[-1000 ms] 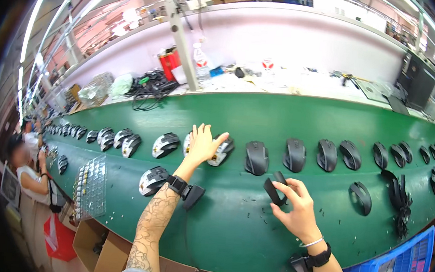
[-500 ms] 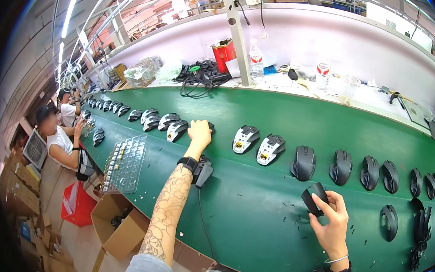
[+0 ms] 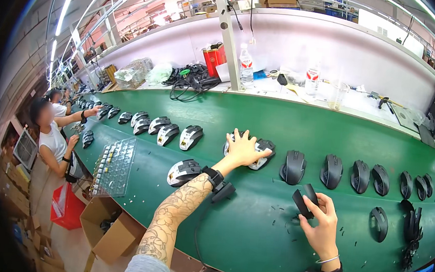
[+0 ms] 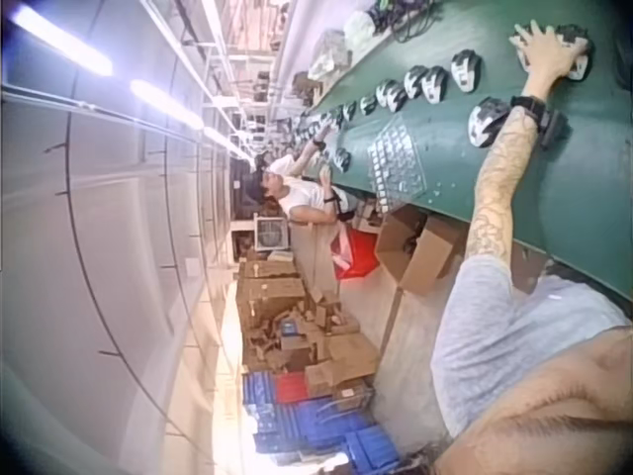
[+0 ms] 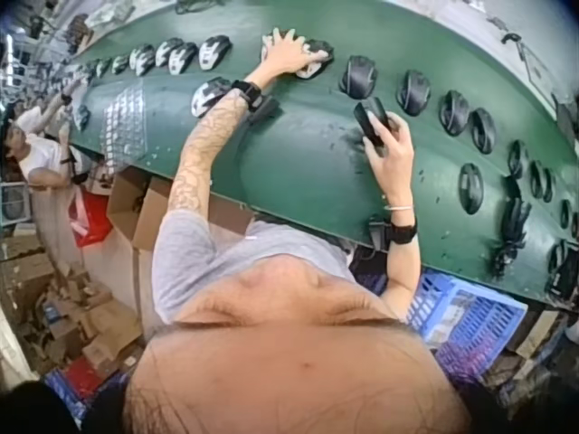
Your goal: The person assembles computer mice by hand at a green workbench. They pick up a mouse base and a top shell, fit them together, and place the completed unit on the table. This process is repeated for multiple units throughout the clip.
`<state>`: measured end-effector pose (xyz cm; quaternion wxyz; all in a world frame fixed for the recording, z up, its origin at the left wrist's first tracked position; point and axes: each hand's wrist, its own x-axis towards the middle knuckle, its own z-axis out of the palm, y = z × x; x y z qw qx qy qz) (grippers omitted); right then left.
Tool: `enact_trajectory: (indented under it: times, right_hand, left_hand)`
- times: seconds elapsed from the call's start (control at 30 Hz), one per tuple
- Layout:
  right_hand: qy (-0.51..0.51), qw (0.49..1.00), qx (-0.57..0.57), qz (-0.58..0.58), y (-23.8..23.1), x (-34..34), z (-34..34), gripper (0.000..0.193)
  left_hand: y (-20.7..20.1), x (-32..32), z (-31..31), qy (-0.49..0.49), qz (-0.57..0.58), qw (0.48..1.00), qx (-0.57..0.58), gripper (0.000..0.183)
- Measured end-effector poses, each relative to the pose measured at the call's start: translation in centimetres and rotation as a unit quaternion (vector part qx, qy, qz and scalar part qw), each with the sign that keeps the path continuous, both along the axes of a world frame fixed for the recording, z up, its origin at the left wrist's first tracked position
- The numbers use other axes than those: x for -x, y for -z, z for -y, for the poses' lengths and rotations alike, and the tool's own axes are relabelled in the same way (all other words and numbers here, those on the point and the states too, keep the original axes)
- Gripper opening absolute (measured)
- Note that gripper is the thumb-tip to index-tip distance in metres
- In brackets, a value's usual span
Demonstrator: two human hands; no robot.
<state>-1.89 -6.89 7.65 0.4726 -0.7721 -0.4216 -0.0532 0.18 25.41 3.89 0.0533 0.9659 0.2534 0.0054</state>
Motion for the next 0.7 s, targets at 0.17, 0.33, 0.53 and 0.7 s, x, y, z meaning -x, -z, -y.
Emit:
enact_trajectory:
  times: [0.17,0.33,0.53,0.7]
  right_hand:
    - [0.013,0.999,0.022,0.042,-0.1,0.1,0.4,0.050]
    - [0.023,1.000,-0.005,0.003,-1.0,0.7,0.2,0.054]
    - [0.048,0.999,-0.027,0.001,-0.1,0.2,0.3,0.057]
    - [0.072,0.997,-0.039,0.000,0.5,-0.2,0.2,0.056]
  left_hand:
    - [-0.8,1.2,-1.9,-0.075,-0.003,0.996,0.045,0.082]
    - [0.1,4.6,-5.3,-0.091,0.070,0.987,-0.113,0.073]
    - [-2.9,5.6,1.7,-0.015,0.263,0.962,0.069,0.061]
    - [-3.2,2.4,6.1,-0.044,0.158,0.628,0.760,0.030]
